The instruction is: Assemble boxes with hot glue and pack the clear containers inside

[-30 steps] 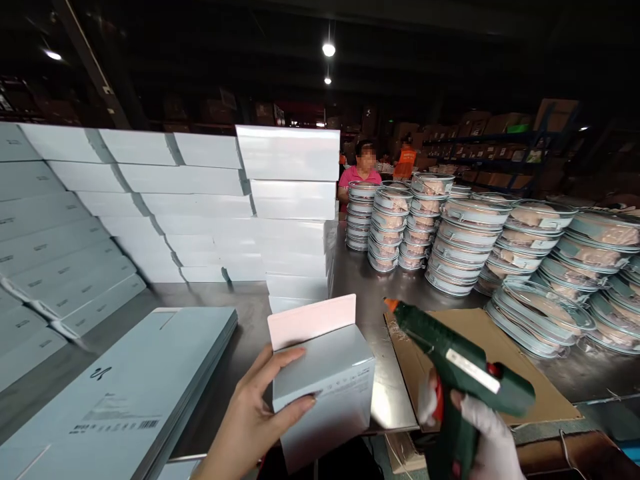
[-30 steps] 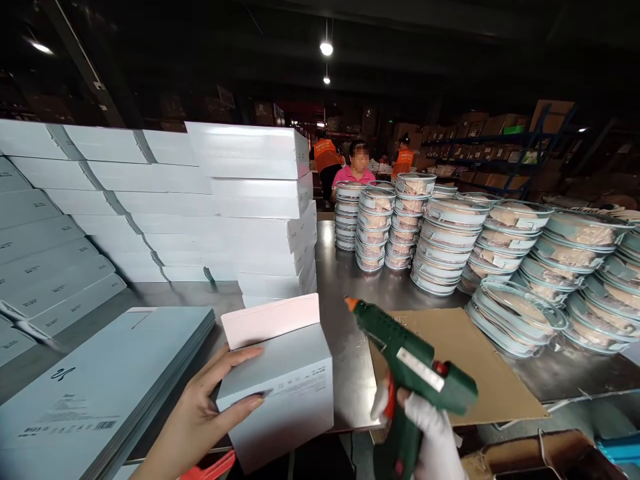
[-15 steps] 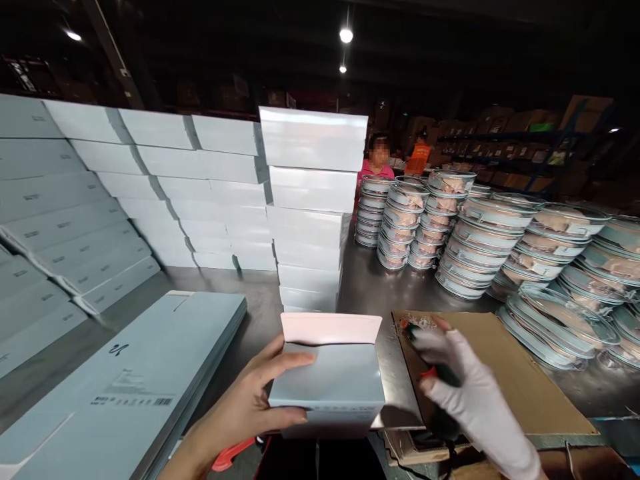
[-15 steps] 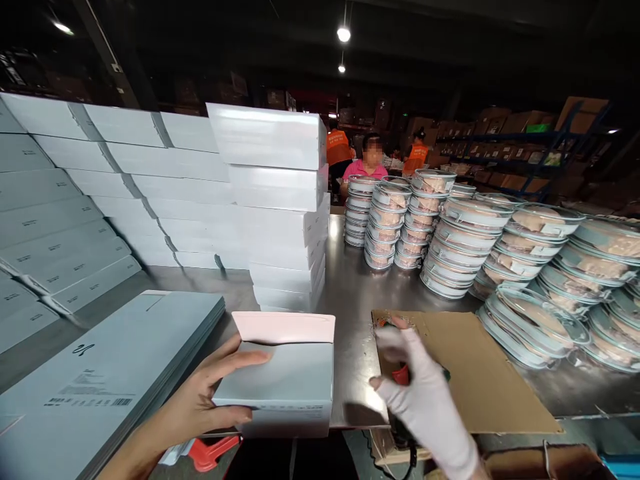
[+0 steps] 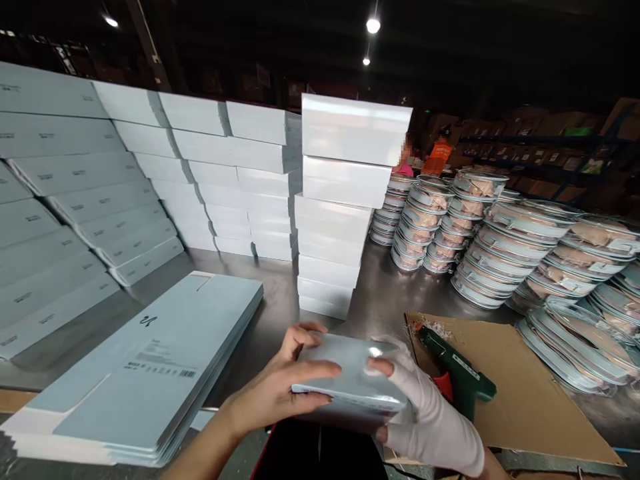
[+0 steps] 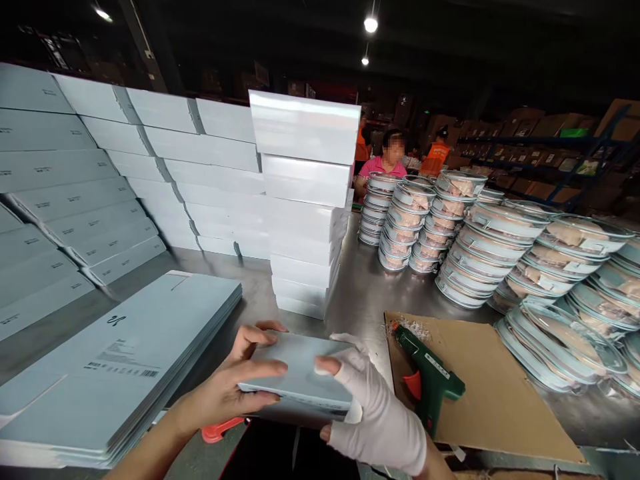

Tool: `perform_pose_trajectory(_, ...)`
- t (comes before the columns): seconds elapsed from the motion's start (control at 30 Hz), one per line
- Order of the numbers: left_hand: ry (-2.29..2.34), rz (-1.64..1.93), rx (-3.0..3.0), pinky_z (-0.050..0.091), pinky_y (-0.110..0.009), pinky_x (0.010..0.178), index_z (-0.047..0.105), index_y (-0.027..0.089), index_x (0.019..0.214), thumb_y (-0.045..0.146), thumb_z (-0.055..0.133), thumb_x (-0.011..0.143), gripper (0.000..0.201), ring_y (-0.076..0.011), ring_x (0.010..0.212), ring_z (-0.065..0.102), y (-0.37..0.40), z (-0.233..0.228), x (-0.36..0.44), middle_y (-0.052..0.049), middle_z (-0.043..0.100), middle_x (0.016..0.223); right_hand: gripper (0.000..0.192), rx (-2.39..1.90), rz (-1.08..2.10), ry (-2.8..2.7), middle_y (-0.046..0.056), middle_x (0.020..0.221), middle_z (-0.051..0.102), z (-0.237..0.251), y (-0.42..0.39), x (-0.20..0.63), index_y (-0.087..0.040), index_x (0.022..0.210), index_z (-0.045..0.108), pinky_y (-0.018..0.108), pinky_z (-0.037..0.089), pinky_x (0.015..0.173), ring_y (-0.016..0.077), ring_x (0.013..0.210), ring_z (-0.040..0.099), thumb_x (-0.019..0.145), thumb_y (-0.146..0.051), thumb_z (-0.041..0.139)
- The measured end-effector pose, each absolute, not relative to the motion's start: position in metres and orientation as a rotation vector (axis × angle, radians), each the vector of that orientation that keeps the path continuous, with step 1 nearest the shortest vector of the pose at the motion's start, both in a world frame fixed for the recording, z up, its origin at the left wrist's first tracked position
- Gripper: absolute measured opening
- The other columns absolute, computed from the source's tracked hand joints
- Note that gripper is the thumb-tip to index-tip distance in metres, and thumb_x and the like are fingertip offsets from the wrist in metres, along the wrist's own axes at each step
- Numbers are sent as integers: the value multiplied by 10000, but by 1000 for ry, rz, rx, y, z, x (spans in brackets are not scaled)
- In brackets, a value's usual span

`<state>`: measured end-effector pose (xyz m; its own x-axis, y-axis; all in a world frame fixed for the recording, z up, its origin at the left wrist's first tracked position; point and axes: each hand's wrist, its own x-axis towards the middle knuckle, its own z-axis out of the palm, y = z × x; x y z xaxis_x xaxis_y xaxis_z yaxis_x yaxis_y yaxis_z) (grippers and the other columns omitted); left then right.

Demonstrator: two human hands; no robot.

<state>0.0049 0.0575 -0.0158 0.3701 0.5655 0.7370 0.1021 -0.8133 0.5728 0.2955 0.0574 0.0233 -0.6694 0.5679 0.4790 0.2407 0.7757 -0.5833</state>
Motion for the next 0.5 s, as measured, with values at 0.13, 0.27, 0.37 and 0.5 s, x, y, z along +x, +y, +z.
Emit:
perform_pose_trajectory(0.13, 564, 1259, 2225, 486, -442, 1126, 772, 331, 1169, 330, 702, 963, 217, -294, 1356, 514, 57, -3, -2, -84, 537, 1230, 451, -429, 400, -2406, 62, 1258, 618, 35, 62, 287, -334, 1415, 530, 406, 431, 1172, 209, 1372, 477, 992, -197, 605)
perform_pose_trajectory(0.27, 598, 1258, 2149, 387, -502, 1206, 788, 331, 1157, 287, 830, 862, 301, -354, 1501, 408, 59, 2, 2, -107, 556, 1493, 469, -445, 232, -2457, 83, 1398, 593, 32, 63, 289, -322, 1458, 478, 505, 416, 1195, 253, 1466, 415, 1012, -208, 573)
perform_pose_trajectory(0.37, 676, 1385, 2021, 515, -391, 1089, 802, 328, 1131, 319, 869, 820, 318, -316, 1333, 616, 57, -1, 0, -99, 650, 1412, 616, -652, 49, -2291, 115, 1654, 340, 14, 57, 297, -299, 1588, 330, 585, 367, 1218, 343, 1557, 279, 1021, -332, 569)
perform_pose_trajectory(0.5, 837, 1739, 1666, 537, -252, 999, 735, 387, 1141, 387, 712, 956, 186, -201, 1262, 656, 46, -23, -4, 5, 677, 1357, 714, -956, 148, -1887, 101, 1612, 425, -18, 40, 314, -358, 1635, 219, 534, 515, 1105, 333, 1461, 451, 1016, -366, 574)
